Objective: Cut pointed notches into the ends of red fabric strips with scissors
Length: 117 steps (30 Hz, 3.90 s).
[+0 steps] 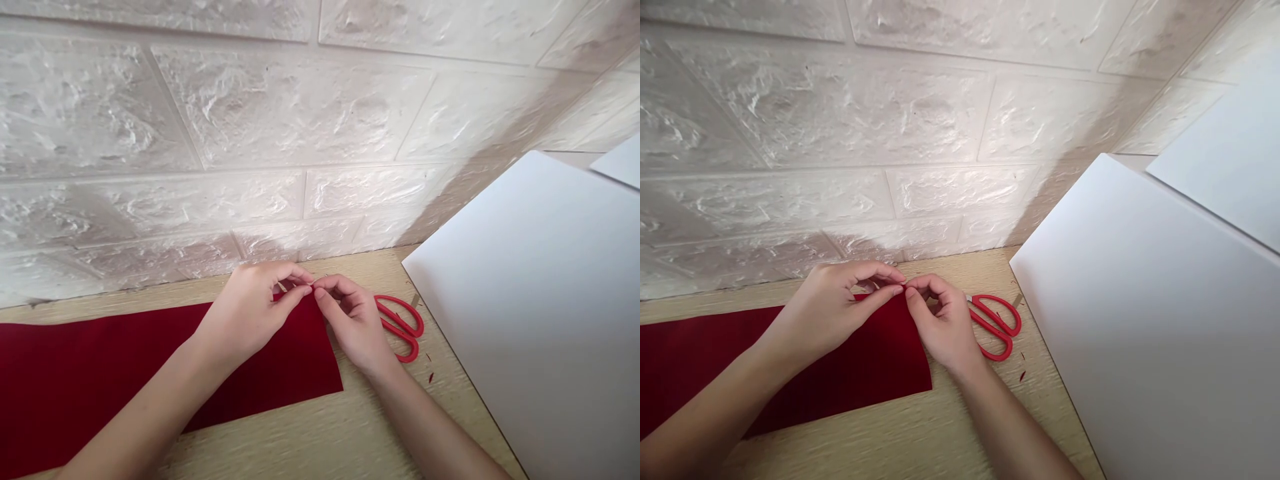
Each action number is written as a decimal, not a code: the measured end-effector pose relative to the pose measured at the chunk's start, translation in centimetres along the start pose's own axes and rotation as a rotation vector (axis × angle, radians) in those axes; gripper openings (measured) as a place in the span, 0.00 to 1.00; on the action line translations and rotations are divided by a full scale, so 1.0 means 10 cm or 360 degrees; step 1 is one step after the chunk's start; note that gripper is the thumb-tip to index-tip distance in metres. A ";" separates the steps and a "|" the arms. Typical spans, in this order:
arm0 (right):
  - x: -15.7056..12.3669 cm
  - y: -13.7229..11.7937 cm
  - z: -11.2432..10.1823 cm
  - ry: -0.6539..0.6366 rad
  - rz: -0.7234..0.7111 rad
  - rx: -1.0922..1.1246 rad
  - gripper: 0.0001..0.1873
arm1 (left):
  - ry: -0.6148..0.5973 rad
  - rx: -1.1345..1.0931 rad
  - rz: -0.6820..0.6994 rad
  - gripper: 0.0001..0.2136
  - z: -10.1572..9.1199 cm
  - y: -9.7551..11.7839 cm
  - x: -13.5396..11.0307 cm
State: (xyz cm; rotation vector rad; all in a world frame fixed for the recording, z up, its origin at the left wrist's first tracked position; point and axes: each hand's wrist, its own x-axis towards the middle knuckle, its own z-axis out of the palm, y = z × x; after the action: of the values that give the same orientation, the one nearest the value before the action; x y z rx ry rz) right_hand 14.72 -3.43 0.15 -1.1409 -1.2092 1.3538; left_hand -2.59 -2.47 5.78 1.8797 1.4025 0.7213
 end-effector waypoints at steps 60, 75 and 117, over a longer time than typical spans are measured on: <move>-0.02 0.03 0.02 -0.0014 -0.0022 -0.0204 0.14 | -0.0051 0.0045 -0.0110 0.10 -0.01 -0.01 0.00; -0.02 0.03 0.02 0.0005 -0.0027 -0.0217 0.14 | -0.0114 0.0101 -0.0196 0.10 -0.04 -0.05 0.01; -0.04 0.04 0.05 -0.0056 -0.0006 -0.0187 0.14 | 0.0338 0.0206 -0.0053 0.09 -0.16 -0.05 0.03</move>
State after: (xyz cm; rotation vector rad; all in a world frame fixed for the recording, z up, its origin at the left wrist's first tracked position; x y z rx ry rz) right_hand 14.27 -3.92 -0.20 -1.2003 -1.3300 1.3192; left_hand -4.00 -1.82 6.36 1.9175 1.6442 0.8522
